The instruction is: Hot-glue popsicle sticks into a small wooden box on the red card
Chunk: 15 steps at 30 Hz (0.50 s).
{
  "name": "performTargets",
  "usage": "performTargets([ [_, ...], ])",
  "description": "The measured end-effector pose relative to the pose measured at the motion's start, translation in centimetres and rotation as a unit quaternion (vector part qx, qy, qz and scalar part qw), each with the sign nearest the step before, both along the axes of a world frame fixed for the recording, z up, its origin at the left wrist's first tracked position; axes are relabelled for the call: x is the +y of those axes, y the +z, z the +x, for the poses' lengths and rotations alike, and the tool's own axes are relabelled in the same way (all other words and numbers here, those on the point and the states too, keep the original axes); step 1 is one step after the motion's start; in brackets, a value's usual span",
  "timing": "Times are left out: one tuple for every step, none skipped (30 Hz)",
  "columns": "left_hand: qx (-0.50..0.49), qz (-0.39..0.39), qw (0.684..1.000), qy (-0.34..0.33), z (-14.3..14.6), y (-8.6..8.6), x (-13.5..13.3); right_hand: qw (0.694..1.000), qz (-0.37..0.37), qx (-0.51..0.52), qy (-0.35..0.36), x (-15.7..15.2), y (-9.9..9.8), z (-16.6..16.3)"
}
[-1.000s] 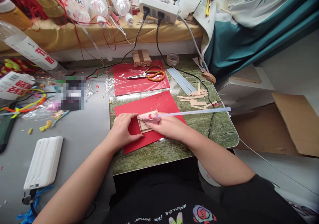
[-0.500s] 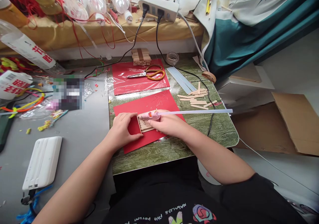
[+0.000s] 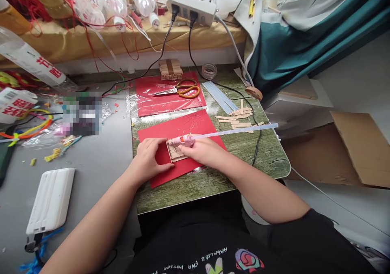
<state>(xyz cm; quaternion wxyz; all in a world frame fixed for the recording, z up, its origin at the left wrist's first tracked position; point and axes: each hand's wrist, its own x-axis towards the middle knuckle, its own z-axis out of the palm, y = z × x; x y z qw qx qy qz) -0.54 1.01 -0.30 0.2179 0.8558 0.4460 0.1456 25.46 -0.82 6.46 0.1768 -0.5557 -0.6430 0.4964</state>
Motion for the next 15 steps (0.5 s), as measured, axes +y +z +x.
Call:
performTargets([
  [0.0,0.0,1.0,0.0,-0.01,-0.01,0.0,1.0,-0.001,0.003,0.0,-0.03,-0.02,0.02],
  [0.0,0.001,1.0,-0.001,-0.01,-0.02,0.01,1.0,-0.001,0.003,-0.001,-0.07,-0.04,0.03],
  [0.0,0.001,1.0,-0.001,-0.01,-0.05,0.03,1.0,-0.001,0.0,-0.003,-0.11,-0.06,0.04],
  [0.0,0.001,1.0,-0.002,-0.01,-0.08,0.04,1.0,-0.001,-0.002,-0.004,-0.14,-0.08,0.04],
  [0.0,0.0,1.0,-0.002,-0.01,-0.1,0.06,1.0,-0.001,-0.002,-0.004,-0.16,-0.09,0.04],
  [0.0,-0.001,1.0,-0.002,0.0,-0.13,0.07,1.0,-0.002,0.0,-0.005,-0.16,-0.11,0.03],
  [-0.001,-0.001,1.0,-0.001,0.0,-0.14,0.09,1.0,-0.002,0.001,-0.007,-0.14,-0.11,0.01],
  [-0.001,-0.002,1.0,-0.001,0.01,-0.15,0.1,1.0,-0.004,0.001,-0.008,-0.1,-0.09,-0.01],
  [0.0,-0.002,1.0,-0.001,0.02,-0.14,0.11,1.0,-0.004,-0.001,-0.01,-0.06,-0.07,-0.04],
  [0.001,-0.002,1.0,-0.001,0.03,-0.14,0.11,1.0,-0.001,-0.006,-0.01,-0.03,-0.03,-0.08],
  [0.001,-0.002,1.0,-0.002,0.03,-0.12,0.11,1.0,0.003,-0.011,-0.009,-0.01,0.01,-0.11],
  [0.001,-0.001,1.0,-0.003,0.04,-0.11,0.11,1.0,0.008,-0.017,-0.009,-0.01,0.03,-0.14],
  [0.001,-0.001,1.0,-0.003,0.05,-0.09,0.1,1.0,0.01,-0.02,-0.013,-0.04,0.04,-0.16],
  [0.001,-0.001,1.0,-0.003,0.05,-0.07,0.09,1.0,0.009,-0.018,-0.023,-0.11,0.02,-0.15],
  [0.0,-0.002,1.0,-0.003,0.05,-0.06,0.08,0.999,0.003,-0.013,-0.035,-0.21,-0.02,-0.11],
])
